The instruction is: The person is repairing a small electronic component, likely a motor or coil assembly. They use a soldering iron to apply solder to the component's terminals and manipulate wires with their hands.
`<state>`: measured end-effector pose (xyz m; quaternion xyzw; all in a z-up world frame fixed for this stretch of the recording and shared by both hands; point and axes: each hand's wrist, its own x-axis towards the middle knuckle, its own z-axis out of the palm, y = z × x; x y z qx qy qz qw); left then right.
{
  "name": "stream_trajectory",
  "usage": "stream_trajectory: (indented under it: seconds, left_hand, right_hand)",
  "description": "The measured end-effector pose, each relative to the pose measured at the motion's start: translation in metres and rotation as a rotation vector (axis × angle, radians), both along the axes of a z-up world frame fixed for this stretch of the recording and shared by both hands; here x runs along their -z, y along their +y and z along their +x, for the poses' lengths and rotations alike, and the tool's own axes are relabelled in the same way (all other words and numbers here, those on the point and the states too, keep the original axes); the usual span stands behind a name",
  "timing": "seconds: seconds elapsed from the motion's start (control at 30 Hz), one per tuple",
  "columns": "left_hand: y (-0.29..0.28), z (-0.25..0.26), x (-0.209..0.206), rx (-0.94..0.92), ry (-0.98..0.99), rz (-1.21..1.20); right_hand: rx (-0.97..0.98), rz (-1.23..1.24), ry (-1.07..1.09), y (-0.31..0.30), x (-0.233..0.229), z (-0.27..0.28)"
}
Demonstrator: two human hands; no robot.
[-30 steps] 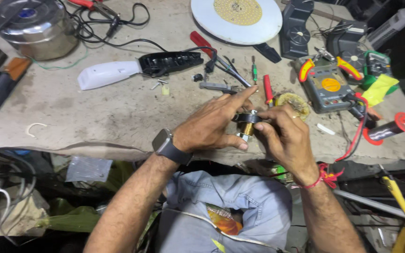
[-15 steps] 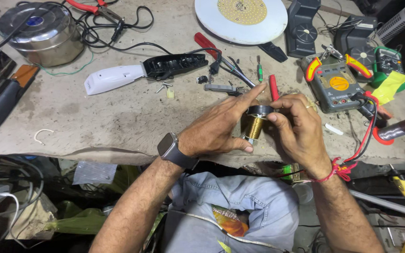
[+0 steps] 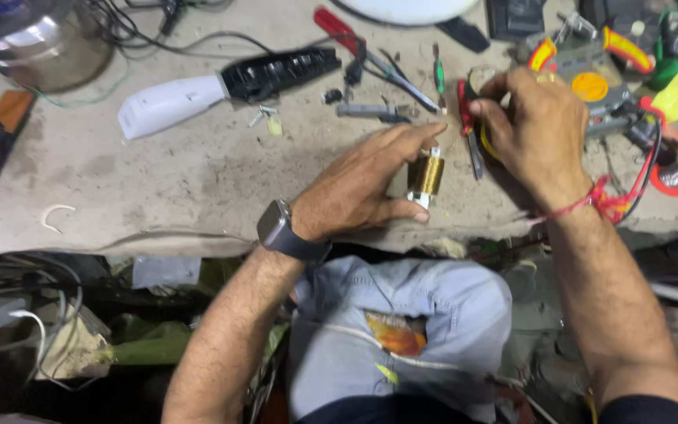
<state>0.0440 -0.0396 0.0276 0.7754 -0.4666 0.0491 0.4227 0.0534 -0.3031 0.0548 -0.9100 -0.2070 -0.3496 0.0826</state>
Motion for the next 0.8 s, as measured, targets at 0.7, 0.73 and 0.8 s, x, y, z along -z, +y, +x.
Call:
stream_trajectory:
  seconds: [0.7, 0.73, 0.8]
  left_hand:
    - [0.001, 0.006, 0.010, -0.034, -0.050, 0.093]
    - [-0.001, 0.006, 0.008, -0.032, -0.040, 0.088]
    - [-0.001, 0.007, 0.009, -0.026, -0.018, 0.071]
  right_hand:
    - [-0.061, 0.871, -0.171, -0.033, 0.101, -0.140]
    - [-0.071, 1.030, -0.165, -0.039, 0.108, -0.148]
    - [-0.098, 1.303, -0.184, -0.054, 0.128, -0.159]
